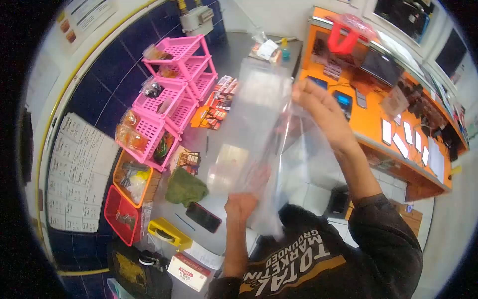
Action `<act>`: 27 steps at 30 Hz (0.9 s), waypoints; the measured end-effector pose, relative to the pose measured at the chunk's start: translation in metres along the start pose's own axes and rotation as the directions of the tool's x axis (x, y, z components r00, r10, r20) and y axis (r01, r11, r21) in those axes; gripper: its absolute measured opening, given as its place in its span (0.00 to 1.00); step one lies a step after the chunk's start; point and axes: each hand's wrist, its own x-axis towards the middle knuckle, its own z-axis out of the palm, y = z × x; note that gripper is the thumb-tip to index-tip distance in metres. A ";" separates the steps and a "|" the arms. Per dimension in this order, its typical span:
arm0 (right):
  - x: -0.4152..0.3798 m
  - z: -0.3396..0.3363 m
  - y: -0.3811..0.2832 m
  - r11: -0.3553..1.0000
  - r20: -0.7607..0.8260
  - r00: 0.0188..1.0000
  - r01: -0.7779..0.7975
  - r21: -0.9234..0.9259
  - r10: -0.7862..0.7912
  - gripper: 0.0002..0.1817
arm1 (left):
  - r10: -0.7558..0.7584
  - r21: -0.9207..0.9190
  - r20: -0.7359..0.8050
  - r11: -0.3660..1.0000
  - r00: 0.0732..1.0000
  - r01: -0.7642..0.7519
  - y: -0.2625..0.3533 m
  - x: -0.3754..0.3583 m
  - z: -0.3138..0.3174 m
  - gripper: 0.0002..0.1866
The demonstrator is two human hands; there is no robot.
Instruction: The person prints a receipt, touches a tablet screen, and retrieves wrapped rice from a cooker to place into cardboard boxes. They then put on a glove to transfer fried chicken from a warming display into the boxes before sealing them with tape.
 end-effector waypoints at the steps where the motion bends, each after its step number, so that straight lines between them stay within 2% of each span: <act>1: -0.009 -0.009 0.002 1.000 -0.023 1.000 0.004 -0.006 -0.004 0.07 | -0.014 -0.002 0.019 1.000 1.000 0.014 0.002 -0.008 0.012 0.42; 3: -0.022 -0.030 0.020 0.985 0.058 0.996 -0.082 0.151 0.074 0.07 | -0.213 -0.401 -0.174 0.907 0.961 0.129 0.003 -0.024 0.021 0.35; 4: -0.028 -0.041 0.029 0.976 0.034 0.995 -0.095 0.195 0.090 0.07 | -0.221 -0.395 -0.154 0.907 0.963 0.145 -0.005 -0.035 0.008 0.35; 6: -0.041 -0.062 0.043 0.976 -0.060 0.994 -0.080 0.204 0.094 0.08 | -0.098 -0.307 -0.007 0.947 0.995 0.091 -0.034 -0.055 -0.031 0.34; 7: -0.048 -0.072 0.049 0.973 -0.134 0.985 -0.079 0.216 0.110 0.09 | -0.104 -0.301 0.010 0.948 0.995 0.102 -0.041 -0.053 -0.034 0.34; 9: -0.063 -0.088 0.059 0.975 -0.195 0.970 -0.105 0.197 0.144 0.09 | 0.170 -0.621 0.072 0.779 0.983 -0.089 -0.042 -0.040 -0.015 0.26; 10: -0.070 -0.099 0.071 0.964 -0.194 0.966 -0.127 0.233 0.174 0.09 | 0.094 -0.641 -0.051 0.761 0.994 -0.105 -0.039 -0.042 0.011 0.17; 11: -0.074 -0.109 0.085 0.951 -0.190 0.961 -0.147 0.271 0.202 0.09 | 0.089 -0.637 -0.039 0.765 0.995 -0.094 -0.051 -0.041 0.013 0.17; 13: -0.080 -0.142 0.117 0.975 -0.217 0.966 -0.093 0.204 0.138 0.10 | -0.154 -0.535 -0.144 0.843 0.977 0.054 -0.083 -0.046 0.008 0.09; 14: -0.080 -0.158 0.129 0.987 -0.299 0.945 -0.099 0.129 0.134 0.09 | -0.156 -0.528 -0.129 0.847 0.979 0.065 -0.090 -0.048 0.016 0.09; 15: -0.083 -0.172 0.137 0.992 -0.380 0.916 -0.113 0.059 0.127 0.08 | -0.253 -0.242 -0.174 0.948 0.952 0.208 -0.096 -0.053 0.026 0.08; 16: -0.089 -0.187 0.144 0.985 -0.399 0.902 -0.122 0.126 0.162 0.07 | -0.324 0.061 -0.250 0.935 0.913 0.348 -0.102 -0.055 0.033 0.08; 17: -0.095 -0.204 0.158 0.984 -0.410 0.897 -0.119 0.136 0.165 0.07 | -0.331 0.072 -0.248 0.931 0.910 0.358 -0.110 -0.055 0.037 0.08; 18: -0.100 -0.220 0.177 0.988 -0.433 0.900 -0.115 -0.106 0.058 0.08 | -0.347 0.064 -0.252 0.925 0.903 0.373 -0.118 -0.056 0.040 0.07; 19: -0.107 -0.232 0.195 0.933 -0.430 0.902 -0.116 -0.340 -0.045 0.08 | -0.365 0.056 -0.257 0.919 0.895 0.391 -0.124 -0.059 0.043 0.06; 20: -0.117 -0.237 0.202 0.794 -0.435 0.891 -0.169 -0.584 -0.130 0.11 | -0.375 0.066 -0.257 0.913 0.891 0.403 -0.128 -0.059 0.047 0.06; 21: -0.124 -0.234 0.197 0.551 -0.315 0.860 -0.047 -0.833 -0.402 0.11 | -0.324 0.098 -0.267 0.928 0.908 0.360 -0.134 -0.054 0.052 0.06; 22: -0.134 -0.225 0.192 0.219 -0.108 0.788 0.034 -0.975 -0.606 0.13 | -0.270 0.129 -0.275 0.941 0.923 0.314 -0.140 -0.048 0.056 0.06; 24: -0.165 -0.193 0.183 0.664 -0.187 0.964 -0.015 -0.748 -0.189 0.17 | -0.240 0.172 -0.289 0.939 0.927 0.297 -0.158 -0.036 0.063 0.06; 25: -0.175 -0.187 0.188 0.838 -0.006 0.996 -0.075 -0.541 0.085 0.19 | -0.211 0.211 -0.305 0.936 0.929 0.282 -0.167 -0.032 0.069 0.06; 26: -0.184 -0.183 0.193 0.926 0.238 0.927 -0.207 -0.315 0.288 0.21 | -0.221 0.217 -0.299 0.932 0.928 0.291 -0.174 -0.028 0.083 0.06; 27: -0.191 -0.180 0.205 0.927 0.225 0.931 -0.212 -0.310 0.288 0.21 | -0.234 0.194 -0.378 0.926 0.896 0.323 -0.181 -0.023 0.100 0.06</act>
